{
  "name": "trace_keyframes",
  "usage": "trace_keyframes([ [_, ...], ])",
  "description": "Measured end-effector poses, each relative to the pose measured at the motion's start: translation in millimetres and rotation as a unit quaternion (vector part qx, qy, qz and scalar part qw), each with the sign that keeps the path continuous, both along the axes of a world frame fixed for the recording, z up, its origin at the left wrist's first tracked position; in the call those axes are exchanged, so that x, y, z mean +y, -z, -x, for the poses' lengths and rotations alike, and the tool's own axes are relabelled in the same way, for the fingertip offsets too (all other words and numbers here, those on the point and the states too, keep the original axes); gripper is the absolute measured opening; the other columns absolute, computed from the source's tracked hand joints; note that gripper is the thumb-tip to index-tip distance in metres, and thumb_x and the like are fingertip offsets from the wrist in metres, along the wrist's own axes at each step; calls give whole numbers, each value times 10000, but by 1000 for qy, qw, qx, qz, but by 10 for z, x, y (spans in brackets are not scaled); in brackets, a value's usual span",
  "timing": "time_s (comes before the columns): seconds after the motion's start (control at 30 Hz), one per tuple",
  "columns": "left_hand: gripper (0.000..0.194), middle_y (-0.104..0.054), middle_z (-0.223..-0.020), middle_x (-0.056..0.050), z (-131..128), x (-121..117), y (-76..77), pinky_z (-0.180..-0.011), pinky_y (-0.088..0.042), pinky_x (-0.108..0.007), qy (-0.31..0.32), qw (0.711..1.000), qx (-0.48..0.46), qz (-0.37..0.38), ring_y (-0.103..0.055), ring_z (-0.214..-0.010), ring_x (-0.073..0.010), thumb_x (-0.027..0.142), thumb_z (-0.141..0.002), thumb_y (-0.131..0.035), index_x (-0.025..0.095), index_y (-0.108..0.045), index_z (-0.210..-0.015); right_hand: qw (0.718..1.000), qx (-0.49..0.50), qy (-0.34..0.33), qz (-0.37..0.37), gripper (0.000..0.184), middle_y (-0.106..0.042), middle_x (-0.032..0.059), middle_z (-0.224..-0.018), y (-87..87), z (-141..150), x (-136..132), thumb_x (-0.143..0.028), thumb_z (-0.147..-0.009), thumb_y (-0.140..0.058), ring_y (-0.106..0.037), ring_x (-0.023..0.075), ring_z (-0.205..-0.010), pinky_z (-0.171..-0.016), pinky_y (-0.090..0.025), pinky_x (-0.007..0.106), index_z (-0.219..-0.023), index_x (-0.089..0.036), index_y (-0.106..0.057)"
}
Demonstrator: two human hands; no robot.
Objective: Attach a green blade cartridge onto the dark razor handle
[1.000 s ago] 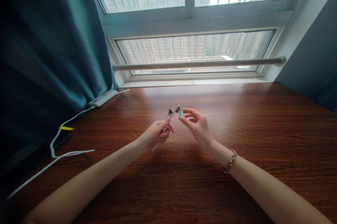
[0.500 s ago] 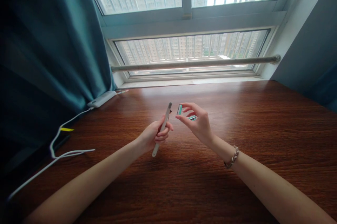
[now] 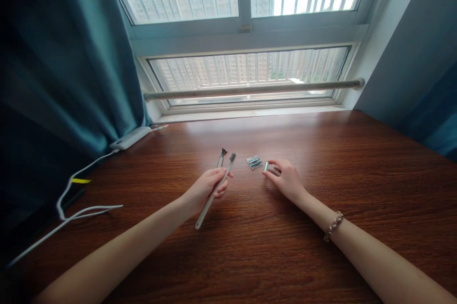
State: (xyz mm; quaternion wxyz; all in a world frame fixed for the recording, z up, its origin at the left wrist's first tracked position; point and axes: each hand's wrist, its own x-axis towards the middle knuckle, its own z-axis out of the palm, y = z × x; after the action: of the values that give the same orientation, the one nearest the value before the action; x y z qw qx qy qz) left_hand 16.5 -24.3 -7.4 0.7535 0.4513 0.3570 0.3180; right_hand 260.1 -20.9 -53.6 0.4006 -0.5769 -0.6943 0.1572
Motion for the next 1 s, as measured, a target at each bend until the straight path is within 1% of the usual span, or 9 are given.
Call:
trace_keyframes([
  [0.13,189,-453,-469,62,-91,-33,85,-373,-313,-158,-33,998,40,-25,-391,-361,-49,355,-801,-456,167,-431,-801,998,-58,-10,-5,314,-637,78,-909,33,-51,26,-375,-705,-600,-565,223,-861,-770,-448,370,-944,-172,-621],
  [0.23,206,-500,-479,48,-153,-47,122,-361,-341,-165,-52,994,80,-47,-425,-348,-60,365,-799,-454,166,-404,-790,995,-98,-31,-20,287,-617,81,-959,46,-55,24,-349,-707,-602,-528,234,-919,-819,-418,379,-936,-176,-617],
  [0.4,209,-583,-552,2,-227,0,131,-409,-416,-203,-67,988,116,-82,-525,-405,-96,368,-809,-433,171,-365,-793,991,-124,-42,-28,281,-582,99,-1013,74,-56,-3,-328,-725,-591,-479,243,-979,-866,-393,384,-948,-158,-601],
  [0.5,180,-608,-574,-20,-278,85,116,-454,-457,-244,-81,977,170,-99,-570,-448,-122,341,-827,-386,180,-335,-766,990,-128,-44,-31,259,-574,104,-1009,84,-56,-8,-312,-733,-582,-473,242,-980,-871,-391,385,-939,-156,-596],
  [0.57,148,-622,-580,-35,-313,155,107,-479,-466,-254,-79,958,243,-131,-592,-477,-134,294,-836,-341,184,-327,-739,990,-129,-47,-36,240,-570,102,-1005,87,-55,-12,-301,-739,-573,-472,242,-973,-867,-394,390,-935,-165,-594],
  [0.63,131,-631,-576,-42,-341,225,106,-481,-455,-245,-65,926,323,-183,-598,-490,-138,245,-826,-320,185,-338,-711,990,-129,-50,-42,230,-567,100,-1003,90,-54,-19,-292,-740,-567,-471,243,-968,-865,-397,397,-935,-173,-593],
  [0.7,132,-623,-540,-32,-360,287,117,-458,-419,-228,-61,899,371,-223,-578,-462,-136,224,-806,-337,185,-367,-683,989,-131,-51,-46,235,-563,104,-1008,95,-54,-30,-286,-740,-564,-466,246,-975,-870,-397,399,-942,-170,-592],
  [0.87,189,-511,-398,16,-404,397,166,-452,-343,-235,-81,846,449,-275,-490,-381,-133,249,-778,-404,187,-438,-603,987,-140,-55,-54,246,-547,116,-1041,105,-53,-53,-276,-755,-544,-455,256,-1003,-881,-398,414,-971,-167,-588],
  [1.0,235,-510,-409,6,-466,464,187,-535,-369,-250,-66,814,488,-308,-534,-477,-157,276,-789,-413,189,-471,-578,986,-146,-57,-58,238,-540,123,-1051,93,-47,-62,-265,-763,-536,-450,262,-1013,-877,-403,420,-974,-167,-589],
])
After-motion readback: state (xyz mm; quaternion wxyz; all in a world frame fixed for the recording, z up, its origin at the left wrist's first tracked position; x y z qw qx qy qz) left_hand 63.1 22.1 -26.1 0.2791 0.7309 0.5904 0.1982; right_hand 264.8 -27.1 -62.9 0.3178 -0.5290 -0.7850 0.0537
